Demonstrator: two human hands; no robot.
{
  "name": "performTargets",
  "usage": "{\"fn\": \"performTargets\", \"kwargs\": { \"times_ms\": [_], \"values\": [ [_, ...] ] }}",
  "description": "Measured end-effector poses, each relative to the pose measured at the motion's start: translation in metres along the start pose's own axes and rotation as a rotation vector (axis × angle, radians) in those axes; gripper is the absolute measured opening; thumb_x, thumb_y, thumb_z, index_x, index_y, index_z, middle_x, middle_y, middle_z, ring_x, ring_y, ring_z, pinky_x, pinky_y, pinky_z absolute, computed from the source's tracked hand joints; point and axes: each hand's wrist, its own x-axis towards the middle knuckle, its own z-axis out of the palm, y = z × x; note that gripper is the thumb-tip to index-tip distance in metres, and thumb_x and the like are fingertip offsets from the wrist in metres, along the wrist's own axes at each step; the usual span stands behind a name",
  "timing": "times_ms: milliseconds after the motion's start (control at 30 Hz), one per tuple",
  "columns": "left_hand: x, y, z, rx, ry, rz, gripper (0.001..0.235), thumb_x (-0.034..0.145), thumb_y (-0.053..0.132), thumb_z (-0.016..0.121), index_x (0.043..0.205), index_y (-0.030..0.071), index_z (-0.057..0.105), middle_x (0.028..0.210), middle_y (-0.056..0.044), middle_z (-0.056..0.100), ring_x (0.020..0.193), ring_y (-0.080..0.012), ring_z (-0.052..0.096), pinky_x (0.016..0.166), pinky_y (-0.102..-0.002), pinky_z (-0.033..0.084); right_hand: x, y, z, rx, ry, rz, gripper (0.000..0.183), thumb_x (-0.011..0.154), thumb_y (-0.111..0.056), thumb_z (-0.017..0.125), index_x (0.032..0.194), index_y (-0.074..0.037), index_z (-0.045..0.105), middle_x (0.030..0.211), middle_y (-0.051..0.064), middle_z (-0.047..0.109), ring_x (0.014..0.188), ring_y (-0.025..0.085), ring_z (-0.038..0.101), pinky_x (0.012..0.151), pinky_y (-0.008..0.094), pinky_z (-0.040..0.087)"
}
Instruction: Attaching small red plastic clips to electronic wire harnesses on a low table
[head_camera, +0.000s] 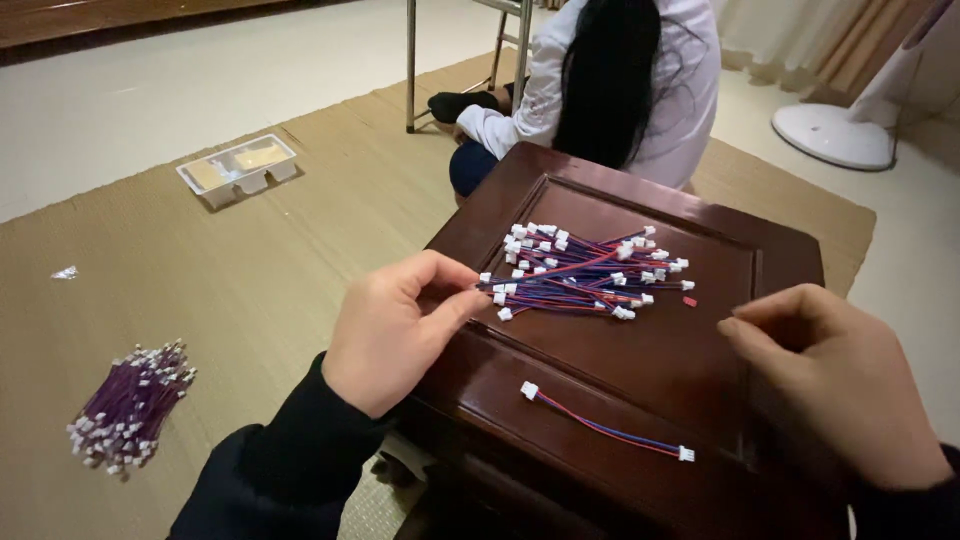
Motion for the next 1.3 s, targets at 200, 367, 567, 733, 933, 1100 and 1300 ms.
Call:
{"fn": "performTargets", "kwargs": {
  "times_ms": [200, 367, 567, 733, 933, 1100, 1300],
  "values": [
    [-0.002, 0.012, 0.03, -0.37, -0.164, 0.024, 0.011, 0.077, 0.004, 0.075, 0.088, 0.003, 0.074, 0.075, -0.002, 0.071, 0.062, -0.0072, 0.058, 0.062, -0.02, 0.052, -0.049, -0.048, -0.012, 0.36, -0.1, 0.201, 0.025, 0.079, 0.008, 0.068, 0.103, 0.003, 0.076, 0.098, 0.012, 0.083, 0.08, 0.022, 0.076, 0.076, 0.031, 0.059],
    [-0.015, 0.024, 0.062, -0.608, -0.333, -0.145, 0.014, 0.08, 0.002, 0.073, 0.093, -0.002, 0.075, 0.073, -0.005, 0.07, 0.059, -0.0085, 0.056, 0.055, -0.019, 0.047, -0.067, -0.037, -0.001, 0.388, -0.115, 0.011, 0.019, 0.071, 0.001, 0.077, 0.09, -0.001, 0.081, 0.085, 0.005, 0.087, 0.068, 0.014, 0.078, 0.063, 0.024, 0.063],
    [-0.022, 0.027, 0.081, -0.758, -0.387, -0.229, 0.017, 0.082, 0.0, 0.07, 0.097, -0.006, 0.073, 0.079, -0.011, 0.071, 0.066, -0.0129, 0.062, 0.064, -0.022, 0.052, -0.078, -0.043, 0.0, 0.25, 0.049, -0.329, 0.017, 0.07, -0.008, 0.077, 0.087, -0.007, 0.078, 0.076, -0.004, 0.081, 0.056, 0.004, 0.069, 0.05, 0.017, 0.054],
    [-0.02, 0.024, 0.083, -0.798, -0.385, -0.267, 0.018, 0.081, -0.002, 0.07, 0.098, -0.008, 0.071, 0.084, -0.014, 0.071, 0.068, -0.0151, 0.064, 0.065, -0.024, 0.054, -0.081, -0.055, 0.002, 0.146, 0.236, -0.601, 0.016, 0.071, -0.003, 0.075, 0.087, -0.003, 0.072, 0.088, 0.002, 0.073, 0.063, 0.008, 0.066, 0.052, 0.019, 0.052],
    [-0.021, 0.018, 0.083, -0.965, -0.435, -0.282, 0.02, 0.083, -0.004, 0.067, 0.104, -0.006, 0.067, 0.088, -0.013, 0.069, 0.074, -0.0162, 0.063, 0.072, -0.026, 0.054, -0.067, -0.052, 0.008, 0.033, 0.181, -0.615, 0.018, 0.071, -0.01, 0.076, 0.088, -0.006, 0.074, 0.094, 0.002, 0.072, 0.078, 0.012, 0.065, 0.064, 0.024, 0.053],
    [-0.021, 0.016, 0.08, -1.036, -0.486, -0.318, 0.021, 0.085, -0.001, 0.067, 0.105, -0.005, 0.062, 0.084, -0.013, 0.066, 0.072, -0.0171, 0.064, 0.068, -0.025, 0.054, -0.067, -0.047, 0.01, 0.286, -0.011, -0.426, 0.016, 0.074, -0.006, 0.074, 0.089, -0.006, 0.077, 0.081, -0.003, 0.074, 0.054, 0.005, 0.059, 0.046, 0.018, 0.046],
    [-0.02, 0.009, 0.08, -1.046, -0.519, -0.316, 0.019, 0.084, -0.004, 0.067, 0.101, -0.005, 0.059, 0.079, -0.013, 0.065, 0.067, -0.0178, 0.064, 0.063, -0.025, 0.054, -0.065, -0.048, 0.007, 0.352, -0.103, -0.391, 0.014, 0.072, -0.006, 0.075, 0.086, -0.005, 0.079, 0.082, -0.001, 0.079, 0.062, 0.006, 0.071, 0.056, 0.018, 0.058]
  ]
}}
